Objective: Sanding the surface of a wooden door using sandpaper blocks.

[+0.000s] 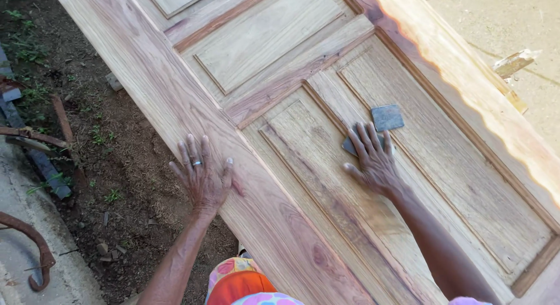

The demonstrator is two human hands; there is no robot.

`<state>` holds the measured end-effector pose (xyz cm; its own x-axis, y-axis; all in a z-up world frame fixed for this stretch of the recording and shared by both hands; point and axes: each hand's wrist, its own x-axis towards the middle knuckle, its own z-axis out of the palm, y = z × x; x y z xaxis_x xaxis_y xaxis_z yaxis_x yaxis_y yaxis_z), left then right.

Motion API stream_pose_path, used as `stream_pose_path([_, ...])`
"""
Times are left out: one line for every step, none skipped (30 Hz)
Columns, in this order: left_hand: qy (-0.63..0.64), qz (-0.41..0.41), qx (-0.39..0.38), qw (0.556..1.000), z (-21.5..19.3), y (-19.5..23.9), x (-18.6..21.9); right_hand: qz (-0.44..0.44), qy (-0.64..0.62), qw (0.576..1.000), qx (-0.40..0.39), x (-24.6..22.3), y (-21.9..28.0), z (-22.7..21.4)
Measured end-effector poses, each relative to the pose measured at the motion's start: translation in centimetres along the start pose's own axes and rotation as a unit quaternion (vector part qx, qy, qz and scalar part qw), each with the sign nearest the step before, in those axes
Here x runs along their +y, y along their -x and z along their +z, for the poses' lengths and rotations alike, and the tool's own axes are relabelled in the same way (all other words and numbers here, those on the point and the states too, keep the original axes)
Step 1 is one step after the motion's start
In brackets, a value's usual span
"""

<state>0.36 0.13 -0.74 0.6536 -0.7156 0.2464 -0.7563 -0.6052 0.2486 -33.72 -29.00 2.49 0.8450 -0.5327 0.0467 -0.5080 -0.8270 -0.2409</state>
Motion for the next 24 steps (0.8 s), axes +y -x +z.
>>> stream_pose_path([-0.001,-0.002,0.001,1.0,-0.1,0.0,0.2,-0.003,-0.001,1.0,0.0,-0.4,-1.8,0.2])
stream_pose_path([-0.003,-0.004,-0.001,1.0,-0.2,-0.1,0.3,-0.008,0.003,1.0,0.003,-0.7,-3.6,0.3])
stream_pose_path([-0.006,-0.005,-0.002,1.0,-0.4,-0.2,0.5,-0.013,0.006,1.0,0.007,-1.2,-5.4,0.4])
stream_pose_path([-0.008,-0.007,-0.001,1.0,-0.5,-0.1,0.6,-0.016,0.005,1.0,0.007,-1.5,-6.9,0.5])
stream_pose_path([-0.009,-0.008,-0.001,1.0,-0.5,0.0,0.6,-0.016,0.005,1.0,0.012,-1.9,-8.4,0.7])
stream_pose_path([-0.011,-0.008,0.0,1.0,-0.6,0.0,0.6,-0.017,0.005,1.0,0.016,-2.3,-10.0,0.9])
stream_pose_path([-0.012,-0.009,0.001,1.0,-0.6,-0.2,0.7,-0.019,0.004,1.0,0.017,-2.5,-11.1,1.1])
stream_pose_path([-0.008,-0.006,0.007,1.0,-0.6,-0.3,0.8,-0.018,0.004,1.0,0.02,-2.6,-12.2,1.3])
stream_pose_path([-0.003,-0.002,0.01,1.0,-0.6,-0.2,0.8,-0.016,0.002,1.0,0.02,-2.7,-12.9,1.7])
stream_pose_path([-0.005,-0.003,0.008,1.0,-0.8,-0.2,0.7,-0.016,0.0,1.0,0.019,-2.8,-13.3,1.9])
stream_pose_path([0.0,-0.001,0.012,1.0,-0.8,-0.4,0.7,-0.013,0.011,1.0,0.023,-2.8,-13.7,1.9])
stream_pose_path([0.004,0.002,0.016,1.0,-0.8,-0.4,0.7,-0.011,0.021,0.999,0.027,-2.7,-14.1,1.9])
stream_pose_path([0.006,-0.002,0.014,1.0,-0.9,-0.2,0.8,-0.012,0.022,0.999,0.024,-2.8,-14.3,1.9])
stream_pose_path([0.004,-0.004,0.014,1.0,-0.9,0.1,0.9,-0.007,0.012,1.0,0.014,-2.9,-14.5,1.9])
stream_pose_path([0.001,-0.003,0.016,1.0,-1.0,0.0,1.0,-0.001,0.002,1.0,0.008,-3.0,-14.9,1.8])
stream_pose_path([0.001,-0.003,0.017,1.0,-0.9,-0.1,1.1,-0.002,0.002,1.0,0.009,-3.2,-15.9,1.9])
stream_pose_path([0.002,-0.004,0.019,1.0,-0.9,-0.2,1.1,0.011,-0.009,1.0,0.019,-3.6,-17.0,1.9])
stream_pose_path([0.004,-0.004,0.021,1.0,-1.0,-0.4,1.2,0.024,-0.021,0.999,0.029,-3.9,-18.2,1.8])
stream_pose_path([0.002,-0.004,0.021,1.0,-0.8,-0.5,0.9,0.023,-0.022,0.999,0.03,-3.9,-19.1,1.9])
stream_pose_path([0.006,-0.003,0.017,1.0,-0.5,-0.5,0.6,0.034,-0.018,0.999,0.033,-3.9,-19.9,2.0])
stream_pose_path([0.01,-0.003,0.012,1.0,-0.3,-0.4,0.5,0.045,-0.014,0.998,0.035,-3.9,-20.6,1.9])
stream_pose_path([0.009,-0.003,0.013,1.0,-0.5,-0.7,0.4,0.044,-0.015,0.998,0.036,-4.0,-20.7,2.0])
stream_pose_path([0.01,-0.004,0.008,1.0,-0.6,-0.2,0.4,0.049,-0.018,0.998,0.037,-4.0,-20.3,2.4])
stream_pose_path([0.011,-0.005,0.004,1.0,-0.7,0.4,0.5,0.055,-0.021,0.998,0.039,-4.1,-19.8,2.6])
